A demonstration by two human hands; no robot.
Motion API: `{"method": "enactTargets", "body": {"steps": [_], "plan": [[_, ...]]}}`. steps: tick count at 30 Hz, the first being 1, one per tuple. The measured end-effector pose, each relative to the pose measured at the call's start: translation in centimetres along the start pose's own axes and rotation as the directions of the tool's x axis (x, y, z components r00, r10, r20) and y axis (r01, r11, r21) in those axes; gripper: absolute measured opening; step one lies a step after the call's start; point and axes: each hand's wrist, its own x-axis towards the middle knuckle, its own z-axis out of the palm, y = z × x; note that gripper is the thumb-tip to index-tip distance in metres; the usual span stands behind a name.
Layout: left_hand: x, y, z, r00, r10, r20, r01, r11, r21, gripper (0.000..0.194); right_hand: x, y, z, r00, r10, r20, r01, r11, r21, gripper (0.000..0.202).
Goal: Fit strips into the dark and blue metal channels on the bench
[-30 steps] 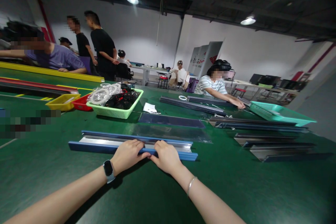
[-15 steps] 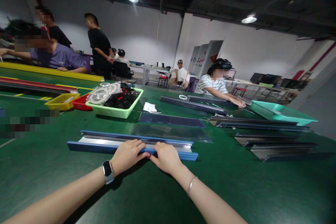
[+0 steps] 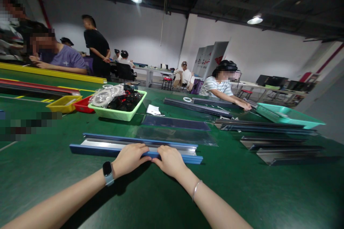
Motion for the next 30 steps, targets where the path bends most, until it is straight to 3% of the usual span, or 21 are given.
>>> {"method": "enactTargets", "body": {"steps": [16, 30], "plan": [[0.04, 0.23, -0.02, 0.999, -0.015, 0.049, 0.013, 0.999, 0.041, 0.021, 0.30, 0.09, -0.22, 0.999, -0.020, 0.044, 0.021, 1.000, -0.019, 0.033], [-0.28, 0.08, 0.26, 1.000, 0.027, 0.002, -0.027, 0.997, 0.073, 0.028, 0.05, -0.09, -0.06, 1.000, -0.005, -0.007, 0.005, 1.000, -0.027, 0.034]]}}
